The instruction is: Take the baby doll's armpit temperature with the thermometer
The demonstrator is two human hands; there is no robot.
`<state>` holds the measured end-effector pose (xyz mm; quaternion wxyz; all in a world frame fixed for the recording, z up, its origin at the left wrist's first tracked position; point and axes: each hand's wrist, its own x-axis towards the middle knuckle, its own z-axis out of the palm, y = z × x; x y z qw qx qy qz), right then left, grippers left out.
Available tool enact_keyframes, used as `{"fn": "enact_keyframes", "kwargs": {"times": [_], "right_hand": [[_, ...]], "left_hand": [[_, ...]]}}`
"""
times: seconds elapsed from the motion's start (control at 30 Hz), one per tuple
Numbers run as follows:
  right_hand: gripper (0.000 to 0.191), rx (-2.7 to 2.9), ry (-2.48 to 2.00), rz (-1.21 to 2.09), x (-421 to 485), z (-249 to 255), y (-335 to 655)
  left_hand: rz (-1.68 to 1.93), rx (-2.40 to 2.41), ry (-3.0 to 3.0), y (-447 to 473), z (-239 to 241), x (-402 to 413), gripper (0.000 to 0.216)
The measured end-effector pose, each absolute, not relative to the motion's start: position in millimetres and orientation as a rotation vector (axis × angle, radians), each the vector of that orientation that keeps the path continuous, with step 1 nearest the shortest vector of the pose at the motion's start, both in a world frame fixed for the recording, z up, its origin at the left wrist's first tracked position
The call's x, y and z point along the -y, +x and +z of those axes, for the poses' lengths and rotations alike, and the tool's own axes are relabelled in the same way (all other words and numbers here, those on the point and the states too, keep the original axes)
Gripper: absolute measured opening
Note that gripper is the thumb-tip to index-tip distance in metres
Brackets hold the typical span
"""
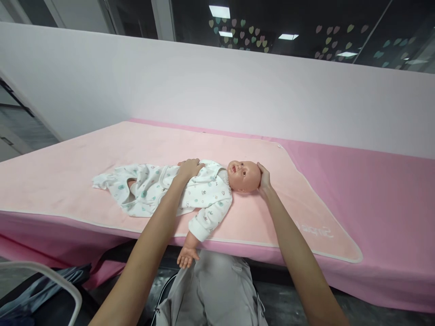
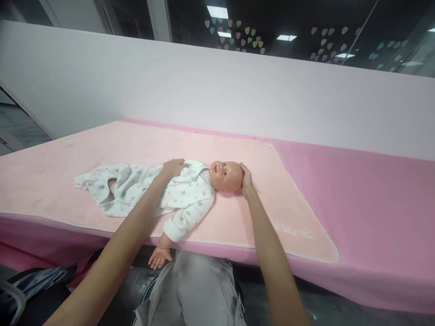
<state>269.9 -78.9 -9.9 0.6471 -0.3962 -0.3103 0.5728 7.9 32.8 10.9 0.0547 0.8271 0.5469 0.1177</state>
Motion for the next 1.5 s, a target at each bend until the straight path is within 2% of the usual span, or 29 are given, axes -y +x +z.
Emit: {"fn": "enact_keyframes", "kwargs": {"times": [0.17,0.33,0.37,0.43,0.53,0.6,0.67,0.83,1.0,1.1,1.23,1.5], "right_hand": [[0.031,0.584,-1.028,0.999,74.5,-11.3,280.8],[0.047,0.676,-0.898,1.310,81.5,-10.6,261.5],[0.049,0.698,-0.880,1.353,82.3,-10.5,258.6],[0.046,0.722,-0.910,1.297,81.5,-10.2,258.3],[0.021,0.749,-1.058,0.824,77.8,-5.4,266.6],[0.010,0.836,-1.082,0.461,77.7,4.3,268.9],[0.011,0.995,-1.054,0.308,79.8,20.0,262.4],[0.008,1.576,-1.026,0.573,69.0,58.7,212.2],[0.029,1.849,-1.247,0.669,23.2,52.5,162.7],[0.030,1.869,-1.458,0.568,3.9,48.1,148.7],[0.008,1.939,-1.740,0.406,3.3,58.5,142.9],[0.026,2.174,-2.109,0.018,35.1,85.1,135.5]], "left_hand": [[0.619,-1.602,2.317,6.8,4.9,-35.1,0.041],[1.252,-1.271,2.050,7.4,10.4,-19.1,0.044],[1.248,-1.125,2.024,7.1,13.7,-14.1,0.042],[1.009,-0.792,2.035,6.3,20.2,-4.0,0.041],[0.642,-0.517,2.079,6.2,24.3,6.4,0.042],[0.692,-0.599,2.054,8.0,21.2,7.3,0.041],[0.864,-0.762,1.956,10.3,15.1,3.2,0.038],[1.197,-0.972,1.667,11.0,6.0,-11.5,0.033],[1.219,-1.051,1.654,6.9,7.8,-13.5,0.040],[1.234,-1.043,1.674,6.2,7.3,-13.2,0.044],[1.240,-1.012,1.713,7.4,4.1,-16.0,0.046],[1.237,-0.988,1.594,8.8,4.6,-14.3,0.049]]}}
